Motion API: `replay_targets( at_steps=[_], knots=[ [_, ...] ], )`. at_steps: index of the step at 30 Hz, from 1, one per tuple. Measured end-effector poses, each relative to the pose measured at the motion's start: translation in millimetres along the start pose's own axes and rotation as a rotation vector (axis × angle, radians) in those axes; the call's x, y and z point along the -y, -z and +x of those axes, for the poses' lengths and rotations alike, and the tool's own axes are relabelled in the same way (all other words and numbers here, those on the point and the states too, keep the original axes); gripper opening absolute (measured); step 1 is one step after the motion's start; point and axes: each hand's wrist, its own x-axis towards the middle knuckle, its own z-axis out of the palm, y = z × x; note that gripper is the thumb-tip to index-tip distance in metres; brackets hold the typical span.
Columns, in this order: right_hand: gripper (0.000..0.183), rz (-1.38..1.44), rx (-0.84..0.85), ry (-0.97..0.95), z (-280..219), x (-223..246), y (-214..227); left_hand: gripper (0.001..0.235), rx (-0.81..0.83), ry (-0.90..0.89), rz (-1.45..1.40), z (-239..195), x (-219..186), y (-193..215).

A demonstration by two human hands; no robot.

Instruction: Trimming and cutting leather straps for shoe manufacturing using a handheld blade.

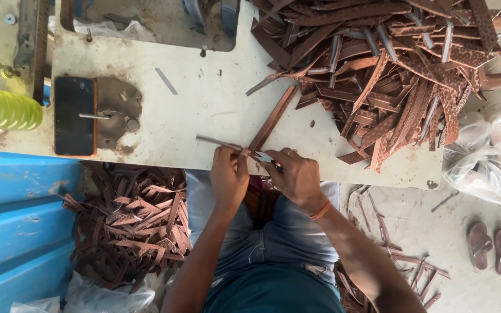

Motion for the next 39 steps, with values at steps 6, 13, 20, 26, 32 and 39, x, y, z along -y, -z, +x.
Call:
replay_targets(
  at_steps=[6,13,20,26,32,39],
  knots=[
    [0.027,0.015,0.001,0.052,3.1,3.4,5.4,0.02,-0.052,-0.057,0.098,-5.9,6.1,-5.3],
    [0.024,-0.012,0.033,0.059,17.7,19.0,11.4,0.017,-0.076,-0.215,0.14,-11.2,13.2,-7.6],
    [0.022,-0.043,0.066,0.047,17.2,13.4,6.4,0.016,-0.055,-0.127,0.007,-5.6,19.9,-7.1],
    [0.02,-0.02,0.036,0.06,8.8,12.4,7.7,0.015,-0.041,-0.085,-0.027,-4.7,17.1,-4.9],
    [0.024,-0.013,0.024,0.092,17.4,18.8,4.9,0.018,-0.038,-0.026,-0.106,-1.6,16.6,-5.3],
    [0.027,-0.02,0.072,0.007,23.0,17.4,3.3,0.021,-0.057,-0.02,-0.133,0.3,18.9,-5.5]
  ],
)
